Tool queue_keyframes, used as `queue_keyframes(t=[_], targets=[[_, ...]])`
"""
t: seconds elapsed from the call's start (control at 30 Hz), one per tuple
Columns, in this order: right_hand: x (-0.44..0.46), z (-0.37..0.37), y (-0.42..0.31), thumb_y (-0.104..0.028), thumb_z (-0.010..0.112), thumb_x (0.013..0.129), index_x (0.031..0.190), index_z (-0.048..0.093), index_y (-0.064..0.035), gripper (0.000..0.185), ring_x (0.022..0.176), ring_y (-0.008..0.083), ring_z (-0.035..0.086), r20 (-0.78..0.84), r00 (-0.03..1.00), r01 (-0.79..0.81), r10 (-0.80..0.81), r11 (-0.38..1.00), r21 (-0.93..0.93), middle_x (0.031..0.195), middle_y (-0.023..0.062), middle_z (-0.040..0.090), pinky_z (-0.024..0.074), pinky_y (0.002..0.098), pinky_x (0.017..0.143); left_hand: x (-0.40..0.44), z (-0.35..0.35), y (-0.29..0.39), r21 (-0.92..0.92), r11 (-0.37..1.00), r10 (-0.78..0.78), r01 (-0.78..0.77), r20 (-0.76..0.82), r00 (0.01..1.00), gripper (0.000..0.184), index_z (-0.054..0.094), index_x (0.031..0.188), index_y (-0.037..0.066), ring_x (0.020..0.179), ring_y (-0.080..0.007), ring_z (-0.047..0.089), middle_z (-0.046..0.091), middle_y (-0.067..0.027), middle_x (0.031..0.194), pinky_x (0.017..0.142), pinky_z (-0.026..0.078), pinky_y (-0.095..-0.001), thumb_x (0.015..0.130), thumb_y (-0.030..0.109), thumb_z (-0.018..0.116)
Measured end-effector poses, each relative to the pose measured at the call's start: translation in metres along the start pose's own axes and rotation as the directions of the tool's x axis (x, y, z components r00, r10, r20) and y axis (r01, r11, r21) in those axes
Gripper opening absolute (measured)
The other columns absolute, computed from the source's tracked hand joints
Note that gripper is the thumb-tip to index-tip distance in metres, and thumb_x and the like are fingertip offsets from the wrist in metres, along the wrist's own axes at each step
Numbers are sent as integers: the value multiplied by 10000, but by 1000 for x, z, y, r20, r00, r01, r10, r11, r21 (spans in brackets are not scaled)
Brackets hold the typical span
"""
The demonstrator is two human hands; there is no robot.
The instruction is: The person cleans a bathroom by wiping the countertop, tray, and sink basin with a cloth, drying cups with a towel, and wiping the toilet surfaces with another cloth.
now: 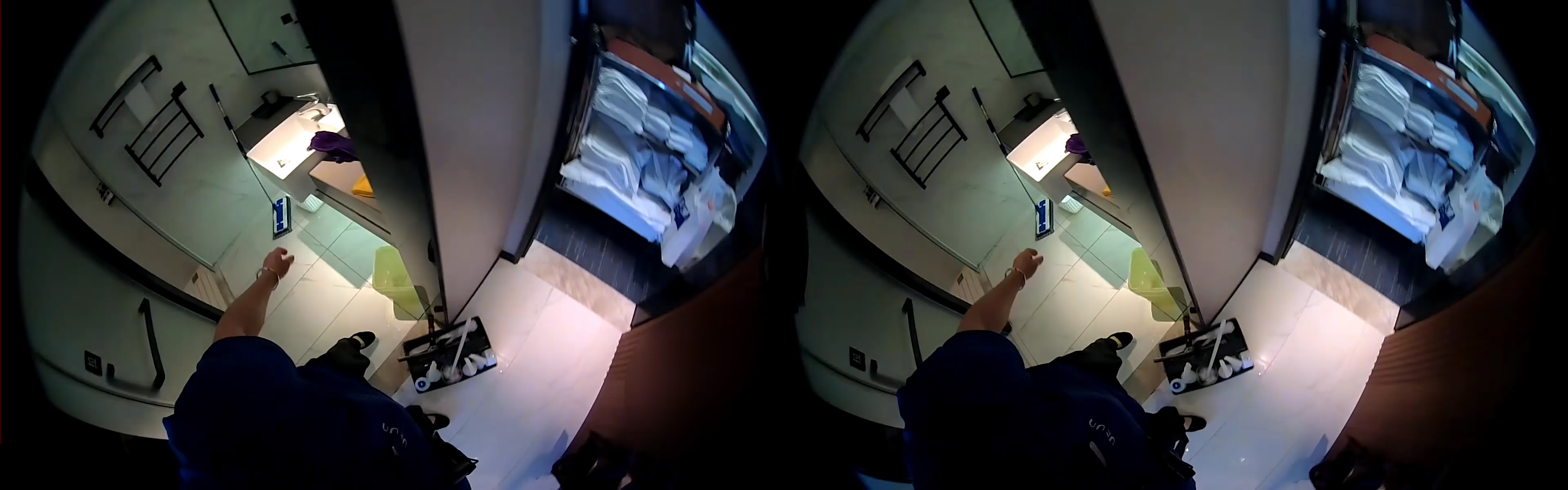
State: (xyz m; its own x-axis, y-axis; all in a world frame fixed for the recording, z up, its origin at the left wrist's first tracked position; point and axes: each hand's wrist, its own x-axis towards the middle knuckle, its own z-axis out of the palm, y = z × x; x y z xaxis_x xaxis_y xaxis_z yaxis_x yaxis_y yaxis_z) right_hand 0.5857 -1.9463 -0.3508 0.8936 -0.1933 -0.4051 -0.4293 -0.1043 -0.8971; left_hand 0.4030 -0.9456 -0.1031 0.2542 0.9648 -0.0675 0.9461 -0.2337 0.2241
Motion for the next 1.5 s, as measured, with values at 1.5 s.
queue_keyframes(t=[1.5], targets=[[-415,437,-249,-241,504,906,930,591,-20,239,769,358,591,-706,701,146,-105,989,-3,786,192,597,466,405,765,-406,54,217,-406,899,124,-161,590,-798,266,621,1088,7,776,-178,596,635,-54,871,742,480,-303,915,197,550]])
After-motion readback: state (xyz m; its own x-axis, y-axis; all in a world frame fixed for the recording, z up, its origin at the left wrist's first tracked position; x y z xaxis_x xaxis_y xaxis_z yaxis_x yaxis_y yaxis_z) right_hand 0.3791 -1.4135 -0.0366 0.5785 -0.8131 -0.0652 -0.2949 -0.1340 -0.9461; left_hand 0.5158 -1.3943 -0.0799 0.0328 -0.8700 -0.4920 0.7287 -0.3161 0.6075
